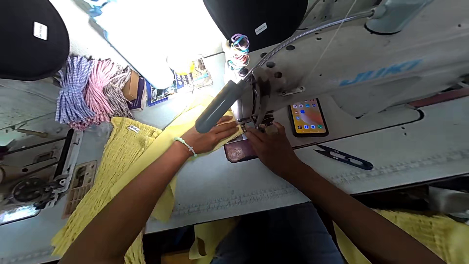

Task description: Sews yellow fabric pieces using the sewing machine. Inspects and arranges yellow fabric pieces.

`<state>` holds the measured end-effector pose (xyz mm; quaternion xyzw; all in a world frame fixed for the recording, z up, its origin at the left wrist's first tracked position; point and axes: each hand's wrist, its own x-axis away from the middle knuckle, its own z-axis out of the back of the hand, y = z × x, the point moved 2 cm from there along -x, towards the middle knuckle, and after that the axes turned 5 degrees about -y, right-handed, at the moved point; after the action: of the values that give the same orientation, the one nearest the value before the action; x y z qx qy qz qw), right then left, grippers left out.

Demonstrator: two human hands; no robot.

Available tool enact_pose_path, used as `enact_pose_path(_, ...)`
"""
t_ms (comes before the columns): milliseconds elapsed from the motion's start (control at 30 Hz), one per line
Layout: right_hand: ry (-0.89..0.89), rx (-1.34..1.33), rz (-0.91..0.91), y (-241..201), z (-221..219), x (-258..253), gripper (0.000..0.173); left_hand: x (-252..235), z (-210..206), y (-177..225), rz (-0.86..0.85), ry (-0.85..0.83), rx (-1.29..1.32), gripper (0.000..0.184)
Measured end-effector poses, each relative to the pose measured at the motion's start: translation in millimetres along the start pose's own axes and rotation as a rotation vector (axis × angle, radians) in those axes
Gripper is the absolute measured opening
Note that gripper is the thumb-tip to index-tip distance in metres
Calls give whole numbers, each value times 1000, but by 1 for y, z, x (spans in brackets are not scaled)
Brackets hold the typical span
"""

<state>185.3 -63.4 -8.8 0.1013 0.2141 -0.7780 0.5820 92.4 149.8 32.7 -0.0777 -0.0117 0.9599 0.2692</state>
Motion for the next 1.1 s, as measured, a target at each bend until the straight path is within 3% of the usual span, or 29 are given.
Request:
enact_pose_path(100, -27, 1, 12, 3, 2, 0, 24, 3, -14, 7, 53, 38, 74, 39)
enact_pose_path(233, -36, -44, 69, 14, 6, -5, 24, -4, -23, 57, 477, 94, 199, 38)
enact_pose_path(333, -50, -94, 120, 24, 12, -14, 24, -24, -27, 106, 813, 131, 126, 39)
enact_pose_path(467, -101, -123, 77, 36, 13, -22, 25, -49, -24, 133, 1028, 111, 65, 58)
enact_pose_path(900, -85, -51, 34, 32, 17, -19, 25, -62, -27, 136, 1101, 143, 145, 60)
enact_pose_path(1100, 98, -298, -199, -23, 56, 63, 26, -54, -25, 146, 1046, 116, 184, 64)
